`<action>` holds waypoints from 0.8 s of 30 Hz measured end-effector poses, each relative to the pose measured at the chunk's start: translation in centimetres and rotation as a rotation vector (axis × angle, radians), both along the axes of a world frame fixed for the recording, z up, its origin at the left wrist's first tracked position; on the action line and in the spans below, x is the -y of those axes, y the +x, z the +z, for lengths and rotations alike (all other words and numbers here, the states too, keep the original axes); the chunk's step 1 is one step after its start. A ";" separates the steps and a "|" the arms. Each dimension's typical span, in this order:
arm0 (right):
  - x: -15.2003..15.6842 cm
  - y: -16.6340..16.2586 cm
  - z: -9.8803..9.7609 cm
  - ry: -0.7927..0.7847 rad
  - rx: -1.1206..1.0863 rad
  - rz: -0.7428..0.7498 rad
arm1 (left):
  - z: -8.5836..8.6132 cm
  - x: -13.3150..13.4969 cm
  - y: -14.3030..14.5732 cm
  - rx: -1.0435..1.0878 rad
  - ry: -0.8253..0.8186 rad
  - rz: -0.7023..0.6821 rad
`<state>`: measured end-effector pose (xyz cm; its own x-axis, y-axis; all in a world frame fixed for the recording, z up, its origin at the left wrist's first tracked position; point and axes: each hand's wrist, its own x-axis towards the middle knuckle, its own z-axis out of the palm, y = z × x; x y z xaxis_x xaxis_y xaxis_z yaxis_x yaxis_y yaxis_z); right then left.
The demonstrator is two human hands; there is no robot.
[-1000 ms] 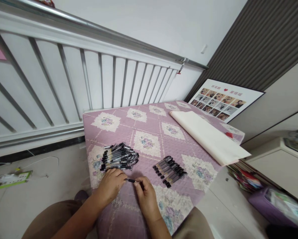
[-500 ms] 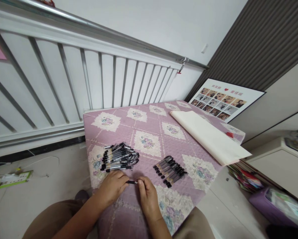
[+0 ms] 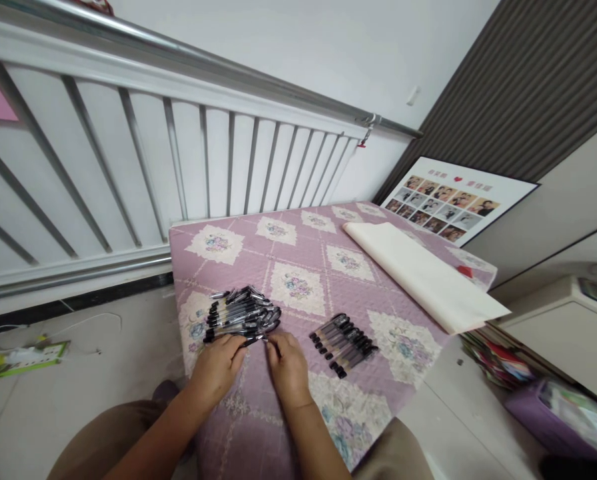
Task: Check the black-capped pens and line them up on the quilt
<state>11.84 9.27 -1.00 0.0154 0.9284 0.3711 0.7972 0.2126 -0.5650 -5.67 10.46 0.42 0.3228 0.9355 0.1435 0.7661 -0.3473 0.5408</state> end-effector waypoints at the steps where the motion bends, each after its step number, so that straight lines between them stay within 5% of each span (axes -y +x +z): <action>1: -0.2 -0.1 0.0 -0.004 0.026 0.007 | 0.0 0.0 0.0 0.003 0.000 0.000; 10: -0.1 -0.5 -0.1 -0.044 0.191 -0.018 | -0.3 -0.1 0.3 -0.020 0.007 -0.017; 24: -1.3 0.0 -0.2 -0.030 0.084 -0.130 | -0.2 0.4 0.4 -0.041 -0.010 -0.060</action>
<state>11.86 10.56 -1.17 0.1062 0.9315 0.3479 0.8617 0.0883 -0.4997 -5.27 10.08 0.23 0.3841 0.9155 0.1194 0.7656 -0.3881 0.5130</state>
